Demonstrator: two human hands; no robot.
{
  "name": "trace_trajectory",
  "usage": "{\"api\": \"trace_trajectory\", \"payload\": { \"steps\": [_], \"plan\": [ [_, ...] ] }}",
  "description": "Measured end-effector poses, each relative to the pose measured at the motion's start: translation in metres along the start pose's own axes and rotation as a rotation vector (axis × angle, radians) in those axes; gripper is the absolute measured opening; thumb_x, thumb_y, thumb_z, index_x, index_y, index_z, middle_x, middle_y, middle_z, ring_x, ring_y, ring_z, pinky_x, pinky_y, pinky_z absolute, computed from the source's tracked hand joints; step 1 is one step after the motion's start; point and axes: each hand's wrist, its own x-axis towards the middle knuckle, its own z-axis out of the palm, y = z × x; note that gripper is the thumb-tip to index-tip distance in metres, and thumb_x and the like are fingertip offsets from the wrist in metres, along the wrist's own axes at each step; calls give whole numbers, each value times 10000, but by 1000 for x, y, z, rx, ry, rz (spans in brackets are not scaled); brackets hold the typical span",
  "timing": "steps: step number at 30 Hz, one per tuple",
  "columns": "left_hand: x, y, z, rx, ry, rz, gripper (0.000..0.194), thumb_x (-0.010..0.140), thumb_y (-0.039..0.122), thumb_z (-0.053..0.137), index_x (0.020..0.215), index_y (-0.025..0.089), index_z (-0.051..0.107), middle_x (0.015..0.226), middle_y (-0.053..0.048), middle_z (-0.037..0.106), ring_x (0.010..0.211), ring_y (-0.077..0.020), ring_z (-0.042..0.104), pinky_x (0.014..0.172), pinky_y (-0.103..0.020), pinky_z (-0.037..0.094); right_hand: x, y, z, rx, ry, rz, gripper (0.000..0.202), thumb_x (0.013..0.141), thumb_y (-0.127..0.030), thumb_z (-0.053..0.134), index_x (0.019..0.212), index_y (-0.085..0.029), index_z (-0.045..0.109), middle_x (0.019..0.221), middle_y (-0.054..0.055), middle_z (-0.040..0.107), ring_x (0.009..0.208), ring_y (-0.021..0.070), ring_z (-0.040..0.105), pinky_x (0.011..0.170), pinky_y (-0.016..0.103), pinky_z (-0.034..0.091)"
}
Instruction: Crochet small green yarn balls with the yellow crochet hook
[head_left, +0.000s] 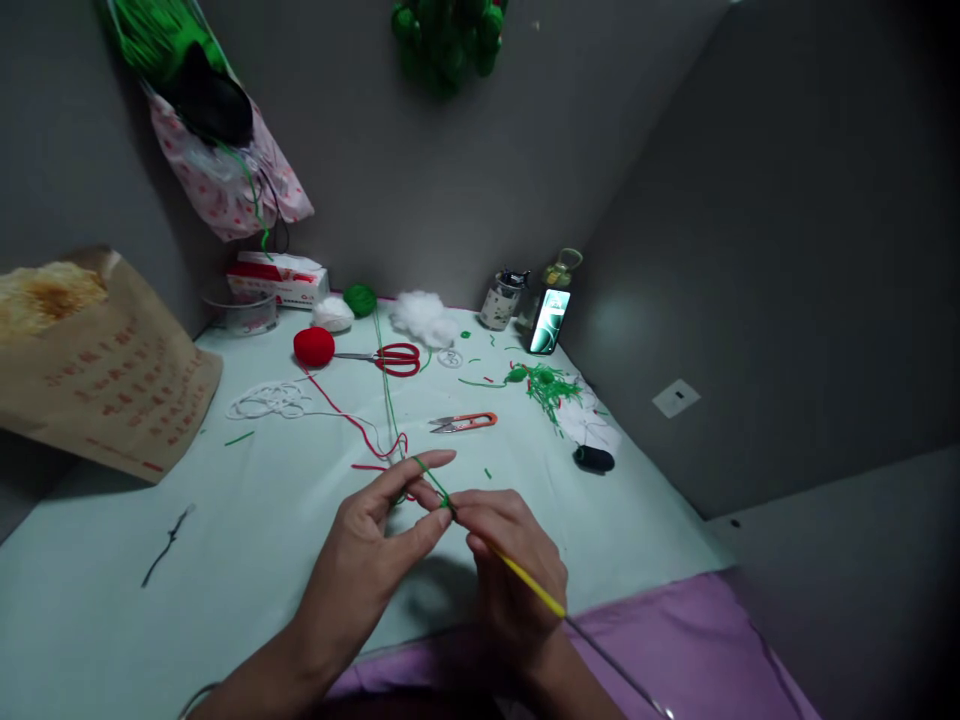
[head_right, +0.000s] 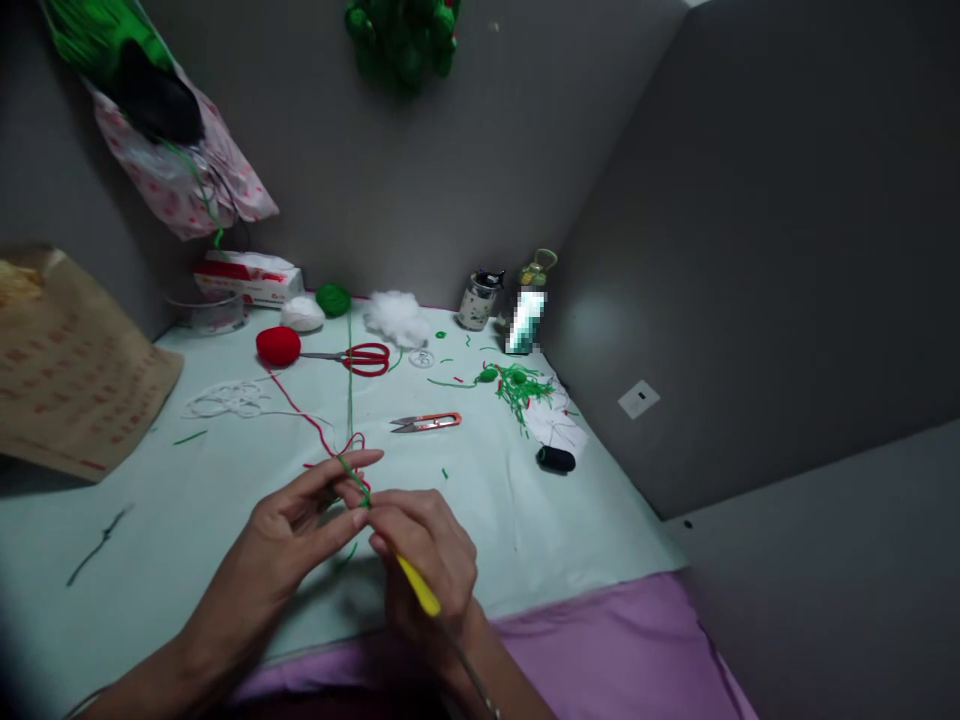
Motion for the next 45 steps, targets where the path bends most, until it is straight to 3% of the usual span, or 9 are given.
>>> {"api": "trace_trajectory", "payload": {
  "steps": [5,10,13,18,27,32,35,40,45],
  "plan": [
    [-3,3,5,-202,-15,-95,508,805,377,820,1296,305,710,891,15,623,922,-178,580,919,-310,426,-8,0,-2,-132,-28,-34,429,964,-88,576,1344,-276,651,1072,93,751,965,223,729,753,352,630],
    [-1,7,9,-559,-144,-340,548,748,356,856,1268,235,730,894,-23,677,938,-181,581,934,-298,428,-12,3,-8,-210,-83,-117,506,950,-67,587,1416,-260,613,1093,107,731,992,229,722,773,342,628],
    [4,8,7,-583,-127,-375,494,768,299,834,1245,210,740,889,-30,687,893,-165,581,902,-283,432,-6,1,-9,46,51,93,345,979,-91,536,1228,-254,712,981,77,738,879,208,707,735,352,604],
    [1,6,7,-404,-139,-216,474,809,314,812,1271,256,724,895,-10,671,882,-158,587,848,-271,440,3,-2,-5,439,195,384,225,1010,-164,539,1001,-245,749,827,29,691,726,164,655,652,317,554],
    [-1,3,12,-324,-87,-134,451,795,331,850,1231,295,747,881,5,697,890,-165,633,883,-293,480,-2,-5,-4,46,47,171,332,962,-95,598,1205,-277,731,980,66,716,884,197,696,724,334,614],
    [-3,4,15,-508,-114,-278,550,737,374,878,1257,251,746,916,-26,714,973,-199,635,928,-306,470,-13,-4,-2,-208,-27,-61,518,942,-76,608,1416,-283,617,1137,110,701,1020,248,695,784,384,627],
    [0,5,11,-599,-167,-371,495,743,319,855,1217,206,768,948,-57,731,989,-203,634,970,-313,454,-8,-2,-4,8,56,108,402,960,-68,580,1272,-288,705,1008,74,717,916,211,698,739,351,603],
    [5,9,8,-472,-130,-278,460,770,279,833,1221,231,761,900,-26,703,881,-160,615,889,-281,458,5,1,-9,493,233,498,209,1013,-201,552,973,-244,752,820,14,661,637,127,627,602,280,539],
    [-1,6,10,-272,-93,-117,502,797,296,833,1286,282,718,941,-16,708,918,-172,628,887,-301,478,5,3,-3,483,133,512,165,986,-213,611,1004,-237,773,933,54,734,771,159,671,687,297,569]
  ]
}}
